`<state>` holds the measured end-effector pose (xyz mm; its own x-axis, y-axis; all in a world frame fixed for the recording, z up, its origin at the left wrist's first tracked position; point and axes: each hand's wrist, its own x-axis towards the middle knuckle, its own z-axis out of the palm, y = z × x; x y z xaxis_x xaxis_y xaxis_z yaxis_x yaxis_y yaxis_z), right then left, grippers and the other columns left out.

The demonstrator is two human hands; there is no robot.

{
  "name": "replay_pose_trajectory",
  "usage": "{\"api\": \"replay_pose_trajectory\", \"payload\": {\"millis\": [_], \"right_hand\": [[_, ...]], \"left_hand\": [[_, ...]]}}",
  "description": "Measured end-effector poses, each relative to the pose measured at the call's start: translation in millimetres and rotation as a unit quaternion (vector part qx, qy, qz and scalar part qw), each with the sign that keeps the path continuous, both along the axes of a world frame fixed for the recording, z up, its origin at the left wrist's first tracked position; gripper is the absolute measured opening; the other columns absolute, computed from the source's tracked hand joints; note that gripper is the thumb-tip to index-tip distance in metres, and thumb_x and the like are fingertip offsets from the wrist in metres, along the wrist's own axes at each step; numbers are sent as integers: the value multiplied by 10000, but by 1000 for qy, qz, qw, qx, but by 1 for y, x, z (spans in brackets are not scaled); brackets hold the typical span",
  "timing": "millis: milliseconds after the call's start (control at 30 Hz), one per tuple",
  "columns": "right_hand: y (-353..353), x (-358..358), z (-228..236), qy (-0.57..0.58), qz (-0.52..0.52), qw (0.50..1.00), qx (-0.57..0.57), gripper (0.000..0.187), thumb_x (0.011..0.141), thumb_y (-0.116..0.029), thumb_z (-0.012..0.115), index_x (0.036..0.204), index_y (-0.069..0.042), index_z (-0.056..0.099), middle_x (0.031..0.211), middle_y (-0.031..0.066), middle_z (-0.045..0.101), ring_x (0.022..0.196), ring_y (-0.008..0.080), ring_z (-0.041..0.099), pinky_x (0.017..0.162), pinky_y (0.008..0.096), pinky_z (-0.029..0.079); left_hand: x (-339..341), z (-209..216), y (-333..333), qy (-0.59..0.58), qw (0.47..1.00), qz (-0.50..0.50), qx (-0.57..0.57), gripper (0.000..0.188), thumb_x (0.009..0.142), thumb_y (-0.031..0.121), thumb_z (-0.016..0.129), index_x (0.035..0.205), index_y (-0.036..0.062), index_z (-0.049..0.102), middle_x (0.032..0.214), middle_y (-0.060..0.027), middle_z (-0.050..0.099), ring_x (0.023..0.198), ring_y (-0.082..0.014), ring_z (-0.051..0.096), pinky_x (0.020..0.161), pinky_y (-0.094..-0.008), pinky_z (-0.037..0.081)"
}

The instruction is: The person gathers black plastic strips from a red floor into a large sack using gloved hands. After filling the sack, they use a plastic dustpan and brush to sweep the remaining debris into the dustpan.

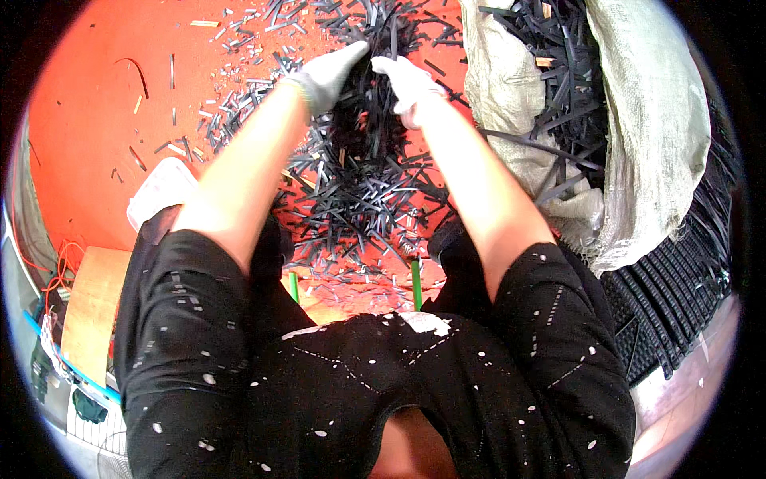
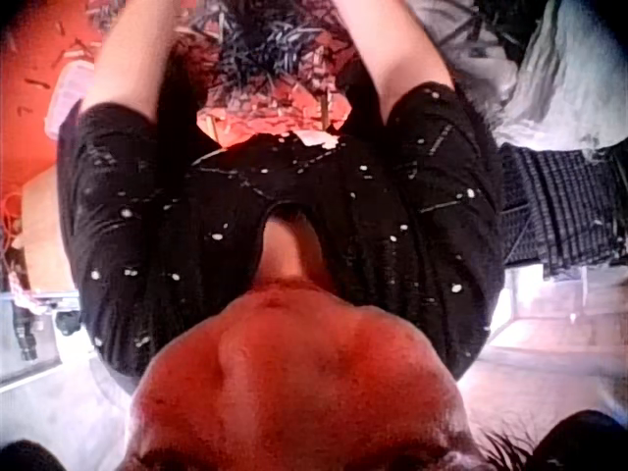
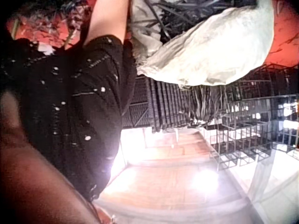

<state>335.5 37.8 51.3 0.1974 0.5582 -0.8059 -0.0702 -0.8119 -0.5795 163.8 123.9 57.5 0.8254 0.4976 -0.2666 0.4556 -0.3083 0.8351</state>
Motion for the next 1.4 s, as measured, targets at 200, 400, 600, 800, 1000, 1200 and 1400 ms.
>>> {"api": "replay_pose_trajectory", "payload": {"millis": [200,400,600,800,1000,1200,1400], "right_hand": [[-23,53,19,-27,150,988,25,722,861,-491,666,1410,-65,471,1435,122,483,1318,272,433,1059,478,353],[-51,-17,0,-213,-21,965,-154,730,816,-659,590,1414,-261,458,1386,233,469,1226,414,529,1015,506,434],[-35,-80,-1,-66,-105,992,-32,695,903,-497,499,1428,-44,448,1425,179,515,1311,338,492,1097,390,362],[-47,-35,108,103,-71,987,-102,618,925,-424,547,1440,-98,448,1502,105,437,1368,320,413,1074,488,375],[-69,-27,129,193,-54,973,-113,497,903,-391,627,1341,-179,525,1364,57,506,1263,258,443,1049,685,298],[-95,1,99,52,163,977,-128,422,869,-406,668,1212,-164,630,1140,93,617,1055,266,564,854,595,499],[-128,2,28,-32,6,968,-248,808,875,-628,572,1528,-229,311,1597,73,288,1437,289,328,1020,641,355]], "left_hand": [[-90,0,66,127,959,-200,154,599,838,46,663,1400,110,464,1295,-163,613,1217,-310,576,1017,-361,458],[-84,-117,-2,339,927,149,62,645,882,656,453,1393,270,529,1469,-150,474,1365,-380,405,1155,-510,225],[-17,-76,-85,32,832,397,-385,628,911,539,525,1325,69,568,1283,-124,621,1207,-275,551,1055,-372,400],[-44,82,-33,25,990,-80,-117,918,628,-63,839,1413,81,385,1382,-96,531,1225,-202,547,1058,-366,449],[-37,150,-31,84,801,184,-563,451,898,378,628,1261,116,581,1304,-49,577,1150,-251,577,936,-514,496],[-56,137,-39,197,830,187,-486,473,936,481,523,1274,162,612,1340,-6,545,1185,-236,505,952,-500,453],[-127,-6,-70,296,847,245,-367,858,800,560,655,1481,130,358,1535,-77,367,1372,-222,368,1106,-464,317]]}}
